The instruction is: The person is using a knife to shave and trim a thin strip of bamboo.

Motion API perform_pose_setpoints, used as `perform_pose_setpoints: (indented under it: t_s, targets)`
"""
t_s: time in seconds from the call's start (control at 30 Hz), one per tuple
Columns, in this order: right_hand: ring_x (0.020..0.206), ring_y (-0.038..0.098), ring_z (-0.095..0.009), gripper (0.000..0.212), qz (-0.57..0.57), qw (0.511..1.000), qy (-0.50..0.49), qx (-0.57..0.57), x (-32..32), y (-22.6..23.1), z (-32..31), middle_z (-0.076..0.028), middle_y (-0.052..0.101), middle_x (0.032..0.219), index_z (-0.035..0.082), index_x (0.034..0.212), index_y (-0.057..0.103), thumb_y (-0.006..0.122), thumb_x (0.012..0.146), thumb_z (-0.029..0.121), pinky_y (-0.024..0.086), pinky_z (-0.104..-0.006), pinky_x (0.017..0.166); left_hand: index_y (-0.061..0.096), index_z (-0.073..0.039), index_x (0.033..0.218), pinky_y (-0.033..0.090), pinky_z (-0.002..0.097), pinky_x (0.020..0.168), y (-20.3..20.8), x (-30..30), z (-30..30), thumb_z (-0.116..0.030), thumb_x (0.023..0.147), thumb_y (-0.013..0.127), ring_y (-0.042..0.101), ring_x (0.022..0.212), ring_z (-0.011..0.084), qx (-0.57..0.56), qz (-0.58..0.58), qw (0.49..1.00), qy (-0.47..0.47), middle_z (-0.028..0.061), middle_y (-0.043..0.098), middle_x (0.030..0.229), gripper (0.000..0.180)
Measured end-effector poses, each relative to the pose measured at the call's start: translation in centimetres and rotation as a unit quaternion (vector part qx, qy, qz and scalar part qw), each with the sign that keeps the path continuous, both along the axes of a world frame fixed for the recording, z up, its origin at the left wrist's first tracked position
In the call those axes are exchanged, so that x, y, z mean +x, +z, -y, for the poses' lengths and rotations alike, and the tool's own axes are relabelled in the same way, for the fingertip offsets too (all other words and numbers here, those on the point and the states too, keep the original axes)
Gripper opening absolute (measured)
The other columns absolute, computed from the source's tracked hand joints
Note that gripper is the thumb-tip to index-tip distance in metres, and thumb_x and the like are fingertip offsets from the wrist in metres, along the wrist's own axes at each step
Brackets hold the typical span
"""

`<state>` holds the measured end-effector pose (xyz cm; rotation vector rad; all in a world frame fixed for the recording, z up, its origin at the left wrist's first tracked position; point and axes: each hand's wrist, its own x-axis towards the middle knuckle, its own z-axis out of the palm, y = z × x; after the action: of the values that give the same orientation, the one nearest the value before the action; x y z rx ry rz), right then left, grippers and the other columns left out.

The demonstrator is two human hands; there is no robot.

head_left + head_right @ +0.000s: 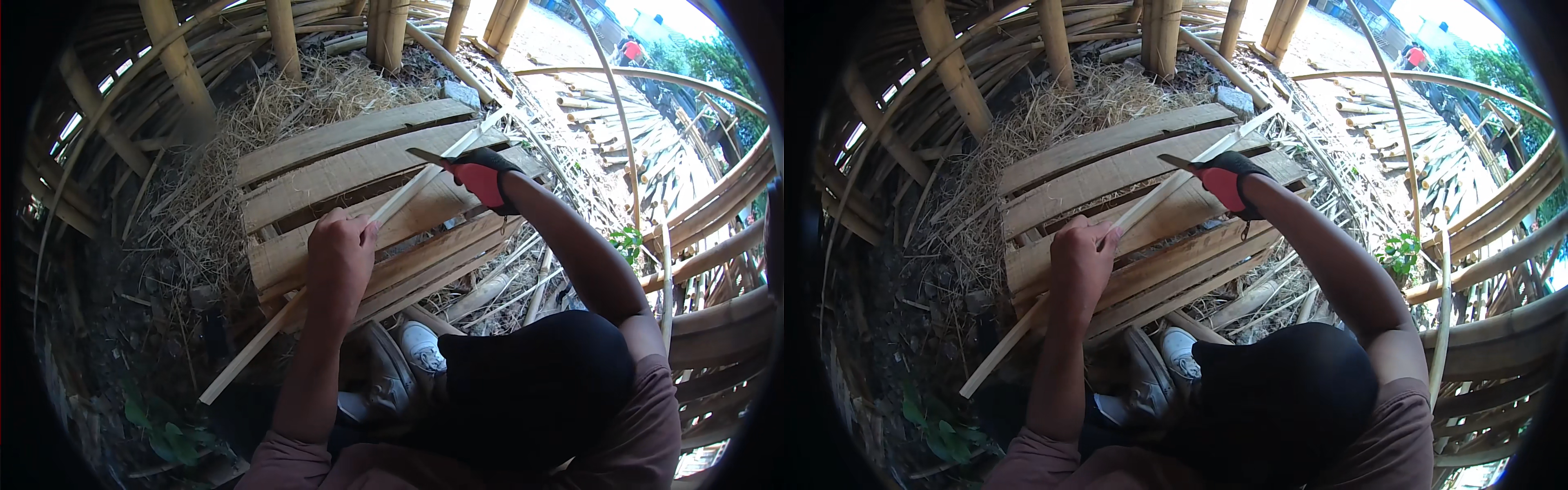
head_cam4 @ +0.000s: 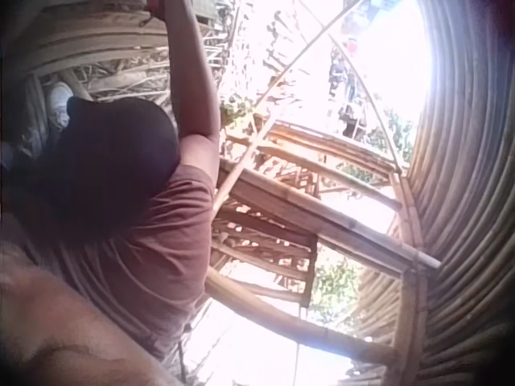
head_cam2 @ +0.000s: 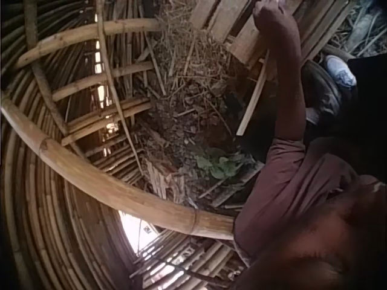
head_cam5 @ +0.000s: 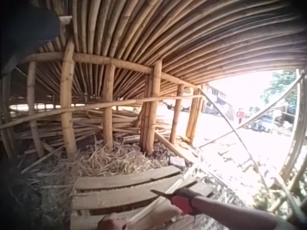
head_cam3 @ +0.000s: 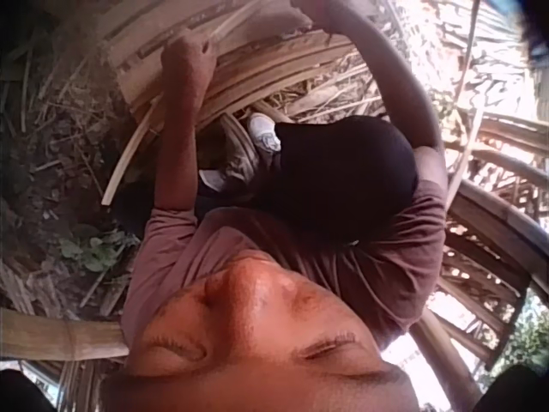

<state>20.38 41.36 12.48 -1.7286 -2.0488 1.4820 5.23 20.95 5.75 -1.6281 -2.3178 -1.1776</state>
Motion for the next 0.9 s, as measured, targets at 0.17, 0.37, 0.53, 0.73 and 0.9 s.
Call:
perform_pose_setpoints:
  t_s: [0.17, 0.37, 0.53, 0.73, 0.9]
  targets:
    - [0.060, 0.050, -0.012, 0.037, 0.029, 0.984, 0.124, 0.127, 0.4, -2.8, 1.6, 0.000, 0.056, 0.067, 0.012, 0.080, 0.067, 0.065, 0.096, 0.045, 0.039, -0.0299, 0.054, 0.076, -0.003, 0.094, 0.047, 0.0438, 0.063, 0.2, 0.3, -0.2, -0.017, 0.086, 0.075, 0.061, 0.068, 0.0348, -0.009, 0.021, 1.000, -0.001, 0.0167, 0.059, 0.074, 0.017]
    - [0.066, 0.055, -0.015, 0.044, -0.022, 0.998, -0.049, 0.020, 1.4, -3.1, -2.3, -0.002, 0.054, 0.067, 0.008, 0.087, 0.069, 0.064, 0.094, 0.051, 0.044, -0.0283, 0.054, 0.076, -0.003, 0.095, 0.047, 0.0446, 0.063, 0.0, 0.6, -0.5, -0.019, 0.086, 0.075, 0.061, 0.069, 0.0350, 0.004, -0.009, 1.000, -0.004, 0.0170, 0.058, 0.073, 0.019]
    - [0.058, 0.052, -0.016, 0.049, 0.065, 0.992, 0.099, 0.039, 0.2, -1.6, 1.2, -0.003, 0.056, 0.066, 0.007, 0.086, 0.068, 0.061, 0.094, 0.055, 0.041, -0.0326, 0.051, 0.075, -0.003, 0.095, 0.047, 0.0457, 0.064, 0.7, 0.2, 0.3, -0.018, 0.087, 0.075, 0.060, 0.069, 0.0361, -0.027, 0.025, 0.999, 0.012, 0.0179, 0.058, 0.075, 0.017]
    - [0.056, 0.051, -0.013, 0.031, 0.034, 0.997, 0.063, 0.030, 0.4, -2.4, 2.3, -0.001, 0.056, 0.064, 0.009, 0.087, 0.066, 0.064, 0.094, 0.038, 0.039, -0.0320, 0.050, 0.074, -0.002, 0.093, 0.047, 0.0454, 0.065, 0.1, 0.4, -0.3, -0.018, 0.088, 0.073, 0.060, 0.069, 0.0363, -0.023, 0.008, 1.000, 0.007, 0.0181, 0.059, 0.075, 0.016]
    - [0.052, 0.051, -0.011, 0.040, -0.007, 0.999, 0.012, 0.043, 2.3, -2.8, -3.3, 0.001, 0.056, 0.064, 0.010, 0.089, 0.066, 0.063, 0.094, 0.050, 0.040, -0.0298, 0.048, 0.075, -0.002, 0.094, 0.047, 0.0456, 0.065, 0.7, 1.2, -0.4, -0.018, 0.088, 0.074, 0.061, 0.071, 0.0365, -0.002, 0.009, 1.000, -0.005, 0.0180, 0.060, 0.076, 0.017]
